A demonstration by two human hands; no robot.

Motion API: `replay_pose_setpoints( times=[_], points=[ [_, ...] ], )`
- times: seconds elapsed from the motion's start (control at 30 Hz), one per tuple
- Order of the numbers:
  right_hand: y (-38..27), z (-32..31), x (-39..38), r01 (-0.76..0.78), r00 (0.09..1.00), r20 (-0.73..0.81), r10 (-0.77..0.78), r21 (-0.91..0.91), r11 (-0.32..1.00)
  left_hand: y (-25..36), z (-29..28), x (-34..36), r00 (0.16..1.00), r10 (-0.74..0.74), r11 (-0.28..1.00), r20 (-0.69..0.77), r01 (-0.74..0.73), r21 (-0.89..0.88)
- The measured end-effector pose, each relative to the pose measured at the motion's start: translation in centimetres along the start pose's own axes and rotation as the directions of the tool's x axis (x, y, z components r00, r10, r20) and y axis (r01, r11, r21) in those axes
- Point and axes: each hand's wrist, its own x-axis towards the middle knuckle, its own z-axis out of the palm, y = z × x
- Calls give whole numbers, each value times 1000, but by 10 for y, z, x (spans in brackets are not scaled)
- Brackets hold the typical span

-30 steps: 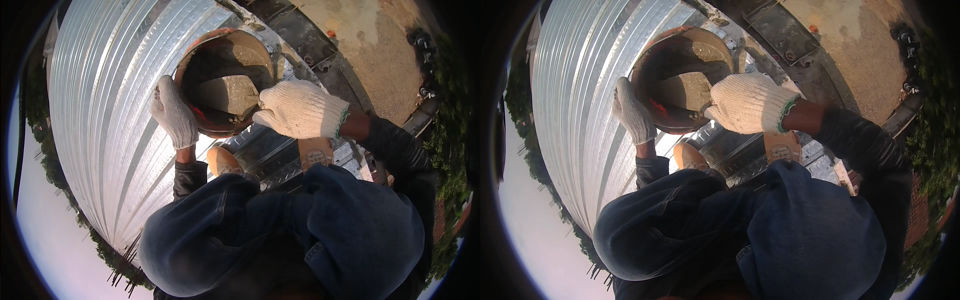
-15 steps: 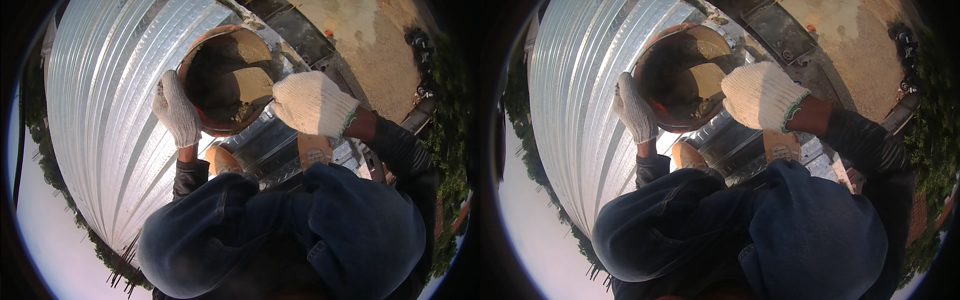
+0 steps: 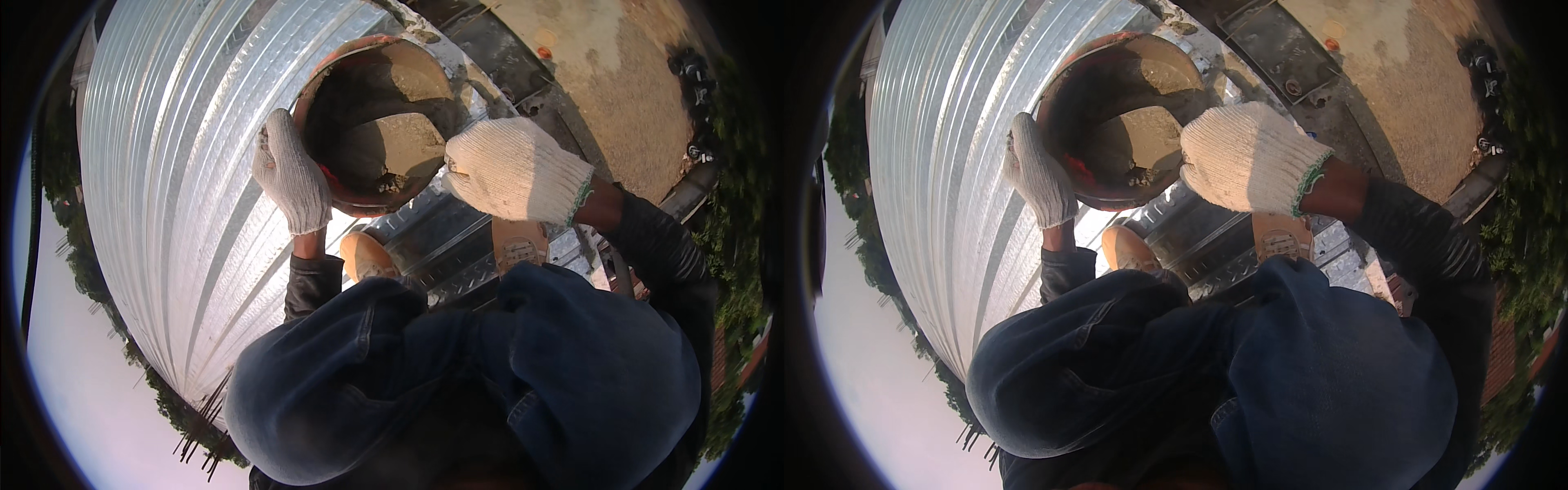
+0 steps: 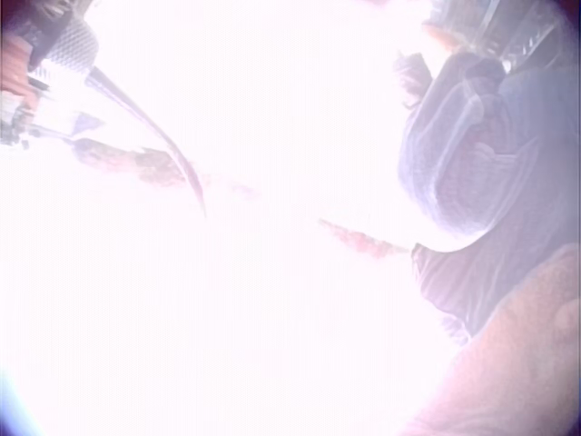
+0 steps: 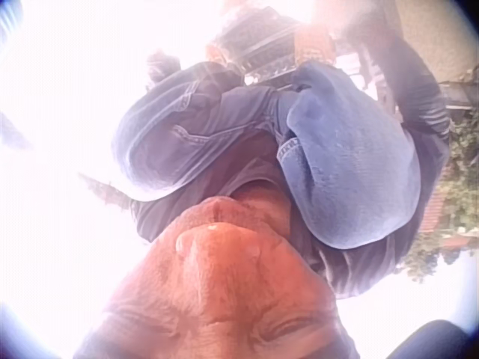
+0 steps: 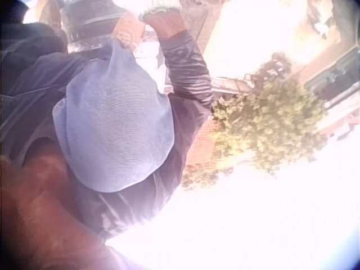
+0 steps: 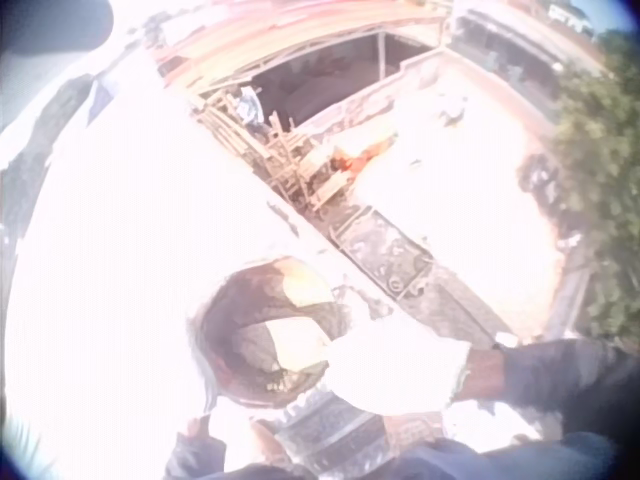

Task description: The person scoops wet cement from a red bucket using a trowel and spreads it along the seams of a corrugated metal roof. The person repeatedly scoops and applies the cement to seal the roof joints.

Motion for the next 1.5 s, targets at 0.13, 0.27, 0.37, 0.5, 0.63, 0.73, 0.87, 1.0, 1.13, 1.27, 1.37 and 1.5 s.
replay_pose_setpoints(
  times=[0.13, 0.27, 0.37, 0.5, 0.63, 0.73, 0.87, 1.0, 1.13, 1.27, 1.37, 1.5],
  points=[
    [7, -6, -6, -23, 999, -28, 22, -46, 999, 0, 2, 0, 999, 34, 999, -6, -34, 15],
    [-4, 1, -9, 138, 985, -73, -154, -185, 973, 2, 9, -2, 999, 49, 999, 15, -49, 4],
    [-41, -24, 21, -80, 910, 400, 111, -92, 993, 2, 5, -1, 998, 59, 998, -18, -59, 6],
    [-54, 1, 25, -107, 904, 407, 128, -72, 992, 0, 6, -2, 998, 60, 998, -12, -60, 12],
    [-37, 13, 9, -37, 984, 177, 24, 73, 997, -5, 2, 2, 997, 75, 994, -6, -74, 85],
    [-31, 8, 10, -158, 969, 224, 103, 240, 958, -1, -2, 5, 997, 80, 996, -2, -79, 41],
    [-2, 24, -2, -176, 969, 222, 107, 318, 932, 4, 17, 2, 1000, 1, 998, -6, -2, -62],
    [-8, 26, 10, -125, 981, 184, 59, 373, 919, 5, -24, 12, 997, 19, 1000, -70, -18, 16],
    [5, 17, -23, -169, 983, 139, 120, 425, 889, -13, -18, 19, 986, -112, 994, -121, 111, -20],
    [3, -10, -29, -269, 963, 113, 246, 303, 914, -25, -39, 38, 968, -156, 987, -199, 158, -3],
    [28, 4, -32, -105, 983, -103, 154, 376, 921, -43, -78, 51, 959, -164, 979, -232, 186, 77],
    [36, -41, -9, -350, 922, 88, 378, 610, 711, -86, -105, 45, 935, -248, 960, -252, 273, 65]
  ],
)
